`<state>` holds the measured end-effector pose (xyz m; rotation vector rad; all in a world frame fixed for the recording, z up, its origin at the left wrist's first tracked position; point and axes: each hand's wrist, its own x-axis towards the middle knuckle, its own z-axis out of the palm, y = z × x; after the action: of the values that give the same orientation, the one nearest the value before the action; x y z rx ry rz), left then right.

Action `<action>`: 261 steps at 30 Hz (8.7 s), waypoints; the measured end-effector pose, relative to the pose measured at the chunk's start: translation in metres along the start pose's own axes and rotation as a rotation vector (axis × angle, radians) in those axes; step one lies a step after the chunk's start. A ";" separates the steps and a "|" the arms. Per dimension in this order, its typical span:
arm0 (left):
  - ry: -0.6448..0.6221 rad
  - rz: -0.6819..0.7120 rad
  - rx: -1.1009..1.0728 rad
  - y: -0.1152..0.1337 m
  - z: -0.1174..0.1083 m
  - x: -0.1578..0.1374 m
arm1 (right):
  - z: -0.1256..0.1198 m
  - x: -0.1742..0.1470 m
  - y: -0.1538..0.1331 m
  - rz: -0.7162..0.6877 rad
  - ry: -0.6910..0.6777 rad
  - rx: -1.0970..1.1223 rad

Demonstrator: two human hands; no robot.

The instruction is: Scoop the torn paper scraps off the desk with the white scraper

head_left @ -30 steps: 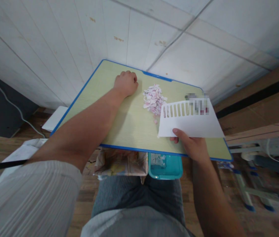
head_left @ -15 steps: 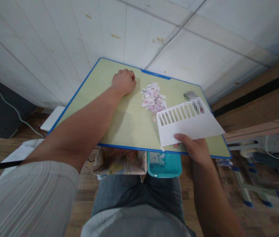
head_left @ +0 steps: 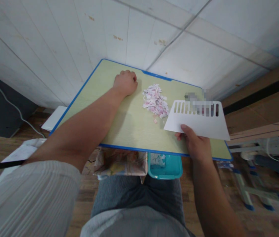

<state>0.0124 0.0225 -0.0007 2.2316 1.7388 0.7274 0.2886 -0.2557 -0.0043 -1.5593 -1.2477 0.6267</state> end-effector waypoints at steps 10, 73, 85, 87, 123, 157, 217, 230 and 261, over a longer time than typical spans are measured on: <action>0.020 0.006 0.017 0.002 0.000 -0.001 | 0.033 0.014 -0.024 -0.013 -0.017 -0.078; -0.034 -0.029 0.051 0.008 -0.005 -0.003 | -0.014 -0.029 -0.007 0.094 -0.121 0.146; -0.038 -0.032 0.059 0.009 -0.005 -0.004 | -0.001 -0.024 -0.010 0.021 0.009 -0.003; -0.033 -0.032 0.059 0.010 -0.005 -0.004 | 0.006 -0.020 -0.012 -0.016 0.004 -0.081; -0.032 -0.004 0.078 0.011 -0.008 -0.007 | 0.034 -0.048 -0.040 0.090 -0.217 -0.003; -0.031 -0.021 0.024 0.012 -0.010 -0.008 | -0.002 0.002 0.003 0.013 0.229 -0.031; -0.039 -0.022 0.007 0.007 -0.004 -0.003 | 0.036 -0.053 -0.044 0.046 -0.221 -0.041; -0.032 -0.008 0.041 0.010 -0.005 -0.005 | -0.007 -0.016 -0.016 -0.059 0.360 0.096; -0.047 -0.020 0.060 0.011 -0.008 -0.006 | -0.007 0.019 -0.003 0.027 0.344 -0.036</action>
<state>0.0162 0.0132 0.0101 2.2473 1.7812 0.6214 0.3001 -0.2410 0.0041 -1.6350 -0.9836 0.3352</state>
